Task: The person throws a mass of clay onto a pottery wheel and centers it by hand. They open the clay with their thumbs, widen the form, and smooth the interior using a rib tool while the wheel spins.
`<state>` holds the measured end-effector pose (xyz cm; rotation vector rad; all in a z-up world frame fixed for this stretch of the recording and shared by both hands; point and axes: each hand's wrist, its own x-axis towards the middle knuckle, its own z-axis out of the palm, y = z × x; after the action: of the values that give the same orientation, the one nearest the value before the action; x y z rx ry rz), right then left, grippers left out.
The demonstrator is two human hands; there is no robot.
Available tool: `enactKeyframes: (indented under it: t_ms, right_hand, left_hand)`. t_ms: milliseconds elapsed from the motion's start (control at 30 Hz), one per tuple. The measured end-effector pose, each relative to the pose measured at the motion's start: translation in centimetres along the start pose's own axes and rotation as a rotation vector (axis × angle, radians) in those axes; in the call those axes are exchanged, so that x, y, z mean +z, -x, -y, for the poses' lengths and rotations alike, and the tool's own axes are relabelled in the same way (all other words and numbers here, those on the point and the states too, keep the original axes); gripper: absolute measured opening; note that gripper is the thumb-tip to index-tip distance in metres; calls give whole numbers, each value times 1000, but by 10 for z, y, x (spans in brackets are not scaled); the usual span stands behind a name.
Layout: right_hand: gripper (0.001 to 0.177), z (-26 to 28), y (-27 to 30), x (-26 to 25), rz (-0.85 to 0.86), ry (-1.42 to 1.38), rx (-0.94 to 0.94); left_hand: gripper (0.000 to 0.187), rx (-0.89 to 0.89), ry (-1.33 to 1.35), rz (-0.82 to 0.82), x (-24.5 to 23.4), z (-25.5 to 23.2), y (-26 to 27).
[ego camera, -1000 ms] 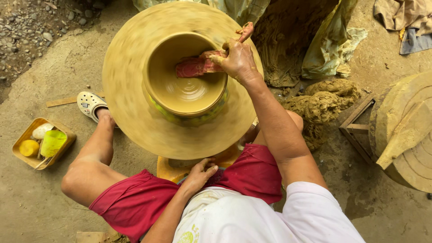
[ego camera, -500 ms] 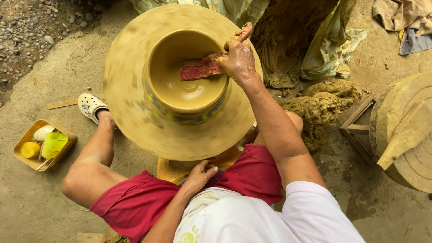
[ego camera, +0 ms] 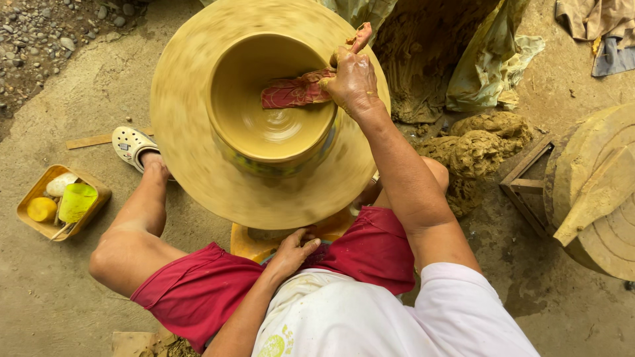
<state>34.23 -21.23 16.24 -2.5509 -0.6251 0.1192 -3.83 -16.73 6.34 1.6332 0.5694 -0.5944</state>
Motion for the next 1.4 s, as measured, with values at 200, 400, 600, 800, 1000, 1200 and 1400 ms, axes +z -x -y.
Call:
enactKeyframes:
  t_ms: [200,400,600,800,1000,1200,1400]
  right_hand:
    - [32,1,5,-3,-22,4,-13]
    - [30,-3,5,0,-2,25,-4]
    - [34,-2,3,0,-27,72,2]
    - [44,5,1,-2,0,62,22]
    - [46,2,2,3,32,114,-6]
    - [47,14,12,-9,152,251,10]
    - [38,11,42,-77,10,140,-85]
  left_hand:
    - [61,-5,-11,9,0,-4,2]
    - [62,-28,-26,14,1,-5,2]
    - [63,-3,-32,19,1,0,0]
    - [62,-8,-23,9,0,-3,0]
    - [59,-3,-46,-11,-3,-5,1]
    - [59,40,-64,-4,-5,-11,11]
    - [59,74,-39,-2,-4,-6,18]
